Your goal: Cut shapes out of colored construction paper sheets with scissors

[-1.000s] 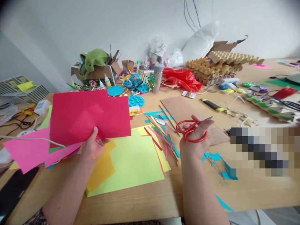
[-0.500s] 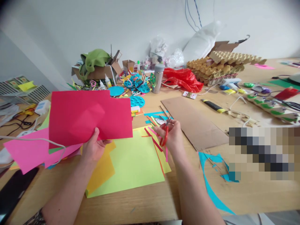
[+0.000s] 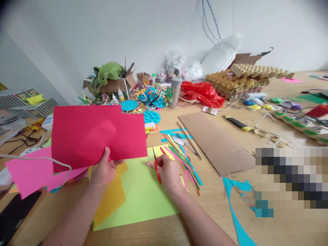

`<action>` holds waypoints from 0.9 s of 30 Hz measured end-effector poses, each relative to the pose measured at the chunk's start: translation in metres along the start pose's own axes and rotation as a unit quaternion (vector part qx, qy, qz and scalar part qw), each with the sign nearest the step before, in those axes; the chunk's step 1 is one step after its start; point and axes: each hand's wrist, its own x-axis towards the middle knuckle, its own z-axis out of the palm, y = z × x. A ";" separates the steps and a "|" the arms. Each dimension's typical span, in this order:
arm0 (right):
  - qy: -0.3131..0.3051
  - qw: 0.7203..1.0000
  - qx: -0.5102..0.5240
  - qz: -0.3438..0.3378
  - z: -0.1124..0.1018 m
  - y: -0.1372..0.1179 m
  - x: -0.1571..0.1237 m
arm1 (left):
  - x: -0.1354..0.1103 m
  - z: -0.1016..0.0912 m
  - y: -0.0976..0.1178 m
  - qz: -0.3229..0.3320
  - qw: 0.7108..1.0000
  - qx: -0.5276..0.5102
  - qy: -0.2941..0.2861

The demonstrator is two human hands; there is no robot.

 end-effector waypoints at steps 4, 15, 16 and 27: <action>-0.011 0.996 0.079 0.032 -0.001 0.002 0.002 | 0.000 0.000 0.001 -0.003 1.000 -0.006 0.010; -0.062 0.949 0.308 0.018 -0.007 -0.016 -0.005 | 0.001 0.000 0.005 -0.034 0.996 -0.075 0.018; -0.091 0.953 0.290 0.014 -0.008 -0.019 -0.007 | 0.001 0.000 0.005 -0.039 0.996 -0.079 0.019; -0.188 0.969 0.158 0.010 -0.011 -0.020 -0.018 | -0.005 0.003 0.003 -0.070 0.993 -0.092 0.006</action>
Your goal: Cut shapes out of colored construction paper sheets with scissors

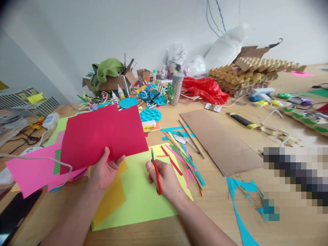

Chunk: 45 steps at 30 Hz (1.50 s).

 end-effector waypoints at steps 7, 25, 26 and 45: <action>-0.005 1.000 -0.020 0.002 0.003 0.006 0.003 | -0.003 0.002 0.000 -0.007 1.000 0.012 -0.008; 0.003 0.999 0.034 0.032 0.004 0.002 0.004 | -0.011 0.005 -0.003 0.037 0.992 0.116 -0.015; 0.001 0.999 0.038 0.034 0.004 0.002 0.004 | -0.011 0.005 -0.003 0.040 0.993 0.115 -0.012; 0.013 0.997 0.057 0.049 0.005 0.003 0.005 | -0.009 0.006 -0.006 0.037 0.996 0.074 -0.021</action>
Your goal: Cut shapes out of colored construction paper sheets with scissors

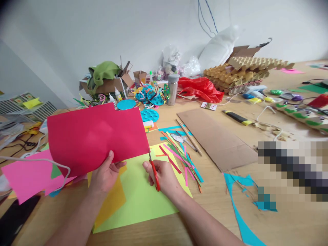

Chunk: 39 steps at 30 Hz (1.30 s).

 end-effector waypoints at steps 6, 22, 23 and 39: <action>-0.003 1.000 0.016 -0.003 0.001 0.003 0.002 | 0.000 0.000 -0.004 -0.024 0.999 -0.024 -0.012; 0.004 0.999 0.015 -0.029 0.000 0.009 0.004 | -0.001 -0.001 -0.007 -0.055 0.998 -0.019 -0.028; 0.004 0.999 0.017 -0.027 0.000 0.009 0.004 | -0.001 -0.001 -0.007 -0.055 0.998 -0.020 -0.025; 0.003 0.999 0.028 -0.031 -0.001 0.010 0.005 | 0.000 0.000 -0.006 -0.047 0.999 -0.013 -0.018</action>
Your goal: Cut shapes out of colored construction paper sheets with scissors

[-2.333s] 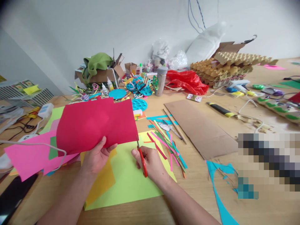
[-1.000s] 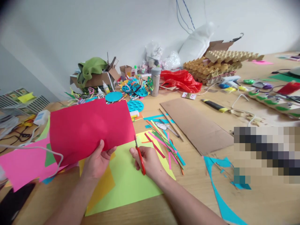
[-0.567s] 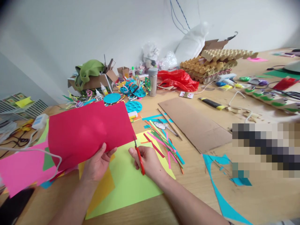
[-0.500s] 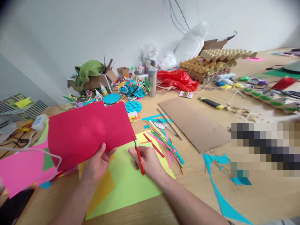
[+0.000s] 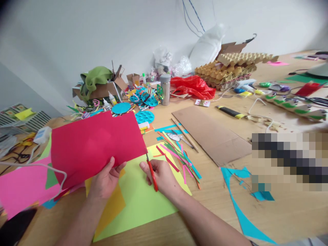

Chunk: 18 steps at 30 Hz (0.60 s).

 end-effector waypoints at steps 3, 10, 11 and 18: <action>0.000 1.000 -0.004 0.002 0.000 -0.001 0.000 | 0.000 0.000 0.000 -0.006 1.000 -0.001 -0.002; 0.003 1.000 -0.001 0.003 0.000 -0.002 -0.001 | 0.000 0.001 0.000 -0.013 1.000 -0.006 0.010; 0.003 1.000 0.000 0.002 0.000 -0.002 0.000 | 0.000 0.000 0.000 -0.017 1.000 -0.005 0.012; 0.004 1.000 -0.016 0.007 -0.001 -0.003 -0.001 | 0.001 0.000 0.000 -0.018 1.000 -0.005 0.003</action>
